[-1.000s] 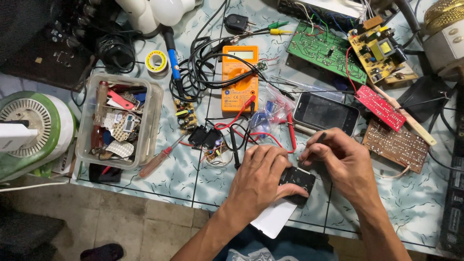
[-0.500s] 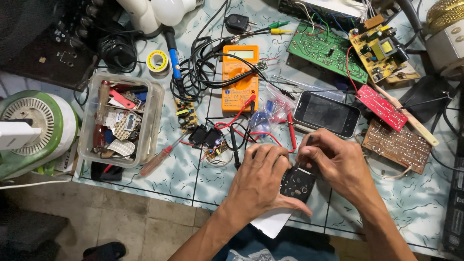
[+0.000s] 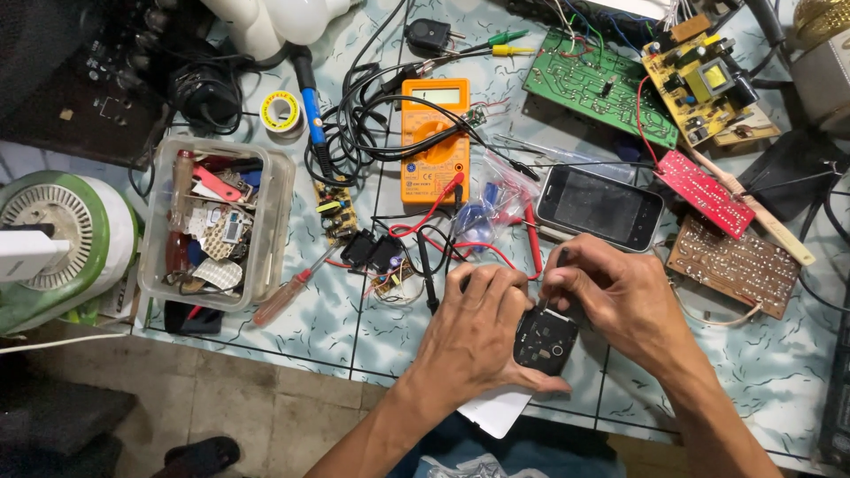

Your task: Assembling a mobile phone by inserting the battery and snapping on the back cover.

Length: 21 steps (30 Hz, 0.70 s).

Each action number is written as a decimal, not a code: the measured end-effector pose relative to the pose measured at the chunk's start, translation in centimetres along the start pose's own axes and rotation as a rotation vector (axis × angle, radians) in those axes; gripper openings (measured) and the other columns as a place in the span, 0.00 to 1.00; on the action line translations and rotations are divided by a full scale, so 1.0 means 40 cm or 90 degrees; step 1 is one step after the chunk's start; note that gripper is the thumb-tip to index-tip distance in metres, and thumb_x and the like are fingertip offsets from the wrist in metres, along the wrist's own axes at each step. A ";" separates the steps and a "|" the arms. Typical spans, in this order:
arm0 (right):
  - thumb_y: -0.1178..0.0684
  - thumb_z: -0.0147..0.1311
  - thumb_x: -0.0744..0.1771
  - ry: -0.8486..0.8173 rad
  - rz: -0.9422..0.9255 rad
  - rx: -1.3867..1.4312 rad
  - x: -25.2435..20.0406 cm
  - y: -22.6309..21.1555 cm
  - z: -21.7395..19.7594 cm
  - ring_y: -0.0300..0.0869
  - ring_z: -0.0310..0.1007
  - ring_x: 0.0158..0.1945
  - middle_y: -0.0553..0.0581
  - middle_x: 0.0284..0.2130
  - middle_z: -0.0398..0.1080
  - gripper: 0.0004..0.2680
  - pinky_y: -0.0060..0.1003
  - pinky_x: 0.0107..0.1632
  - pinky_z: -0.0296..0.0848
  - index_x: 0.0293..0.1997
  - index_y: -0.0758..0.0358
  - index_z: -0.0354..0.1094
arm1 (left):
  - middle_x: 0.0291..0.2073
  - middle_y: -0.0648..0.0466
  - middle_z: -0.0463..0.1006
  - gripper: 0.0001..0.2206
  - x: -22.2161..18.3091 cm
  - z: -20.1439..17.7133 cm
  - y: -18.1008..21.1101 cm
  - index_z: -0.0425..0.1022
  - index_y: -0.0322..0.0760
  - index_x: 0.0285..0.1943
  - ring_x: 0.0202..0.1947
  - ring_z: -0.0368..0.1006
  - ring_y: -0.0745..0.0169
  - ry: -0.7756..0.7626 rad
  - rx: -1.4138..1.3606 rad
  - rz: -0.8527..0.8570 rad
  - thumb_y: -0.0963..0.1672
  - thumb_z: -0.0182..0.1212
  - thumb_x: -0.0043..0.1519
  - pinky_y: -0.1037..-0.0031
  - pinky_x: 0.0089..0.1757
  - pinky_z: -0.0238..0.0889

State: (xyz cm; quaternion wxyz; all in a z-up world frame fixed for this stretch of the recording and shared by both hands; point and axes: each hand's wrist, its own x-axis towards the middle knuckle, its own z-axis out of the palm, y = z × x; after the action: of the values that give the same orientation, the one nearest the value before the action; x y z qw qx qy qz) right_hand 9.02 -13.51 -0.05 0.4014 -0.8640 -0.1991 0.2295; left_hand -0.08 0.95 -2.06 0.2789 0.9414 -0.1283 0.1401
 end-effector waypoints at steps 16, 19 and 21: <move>0.56 0.47 0.63 0.006 -0.180 -0.093 -0.007 0.029 0.006 0.34 0.63 0.16 0.44 0.18 0.66 0.05 0.27 0.23 0.60 0.24 0.55 0.65 | 0.40 0.46 0.65 0.34 0.004 0.003 0.004 0.62 0.29 0.33 0.43 0.59 0.50 -0.028 -0.013 -0.022 0.62 0.54 0.39 0.57 0.49 0.48; 0.56 0.49 0.61 0.000 -0.184 -0.137 -0.005 0.033 0.009 0.38 0.64 0.15 0.45 0.16 0.65 0.03 0.30 0.23 0.60 0.25 0.54 0.64 | 0.39 0.46 0.65 0.35 0.004 0.006 0.003 0.62 0.28 0.34 0.42 0.59 0.49 -0.019 0.000 -0.021 0.63 0.53 0.38 0.57 0.49 0.48; 0.59 0.48 0.60 -0.019 -0.190 -0.152 -0.002 0.027 0.008 0.39 0.70 0.18 0.42 0.18 0.72 0.05 0.33 0.21 0.61 0.24 0.56 0.56 | 0.38 0.46 0.65 0.35 0.003 0.005 0.003 0.63 0.28 0.35 0.41 0.59 0.49 -0.013 -0.009 -0.023 0.63 0.52 0.39 0.57 0.49 0.49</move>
State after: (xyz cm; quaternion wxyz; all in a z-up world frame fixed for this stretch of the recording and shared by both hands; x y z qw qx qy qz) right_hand 8.94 -13.99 -1.05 0.3229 -0.8628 -0.3569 0.1545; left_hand 0.02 0.72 -2.12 0.2864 0.9429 -0.1152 0.1248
